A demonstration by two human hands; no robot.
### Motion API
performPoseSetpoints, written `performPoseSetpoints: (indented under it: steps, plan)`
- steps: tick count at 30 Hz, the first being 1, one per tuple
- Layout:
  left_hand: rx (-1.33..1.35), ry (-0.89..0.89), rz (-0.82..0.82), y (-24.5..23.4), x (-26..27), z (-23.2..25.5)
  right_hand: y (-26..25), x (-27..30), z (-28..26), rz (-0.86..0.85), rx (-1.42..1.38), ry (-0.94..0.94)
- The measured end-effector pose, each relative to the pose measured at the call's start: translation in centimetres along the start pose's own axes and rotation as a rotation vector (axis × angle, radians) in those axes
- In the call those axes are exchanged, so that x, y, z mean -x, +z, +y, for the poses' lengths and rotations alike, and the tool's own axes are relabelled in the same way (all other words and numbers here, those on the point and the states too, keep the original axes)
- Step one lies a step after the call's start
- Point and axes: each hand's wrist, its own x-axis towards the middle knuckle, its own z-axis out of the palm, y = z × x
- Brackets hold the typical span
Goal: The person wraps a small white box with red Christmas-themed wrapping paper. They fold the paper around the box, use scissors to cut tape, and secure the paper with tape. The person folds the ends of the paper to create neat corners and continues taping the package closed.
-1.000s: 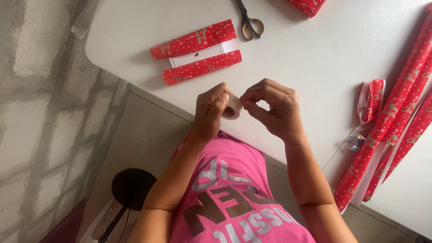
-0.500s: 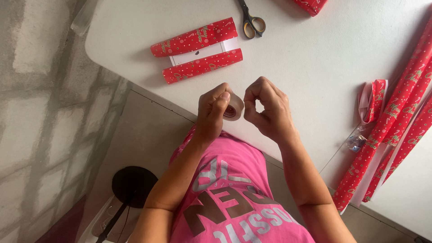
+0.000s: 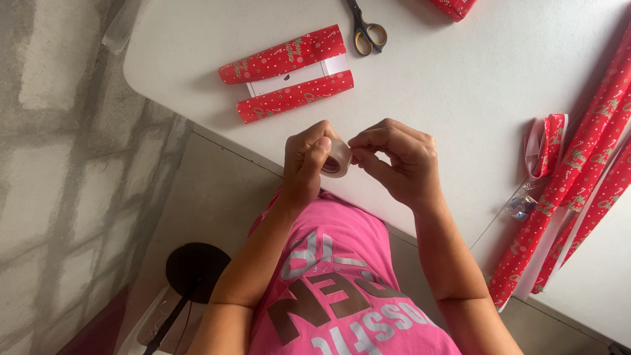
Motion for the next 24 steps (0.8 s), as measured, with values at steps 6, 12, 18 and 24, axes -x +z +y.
performPoseSetpoints:
  steps: [6,12,18,24]
  plan:
    - [-0.041,0.036,-0.008,0.0,-0.4,-0.2,0.2,-0.6,0.1,-0.011,0.048,0.0]
    - [-0.154,-0.001,0.059,0.1,-0.3,-0.5,0.4,-0.8,0.2,0.014,0.263,-0.046]
    - [-0.165,-0.004,0.058,0.1,-0.4,-0.9,0.6,-1.0,0.7,-0.009,0.335,-0.022]
    - [-0.081,-0.029,0.079,0.0,-0.4,-1.1,0.9,-0.8,1.0,0.035,0.358,-0.012]
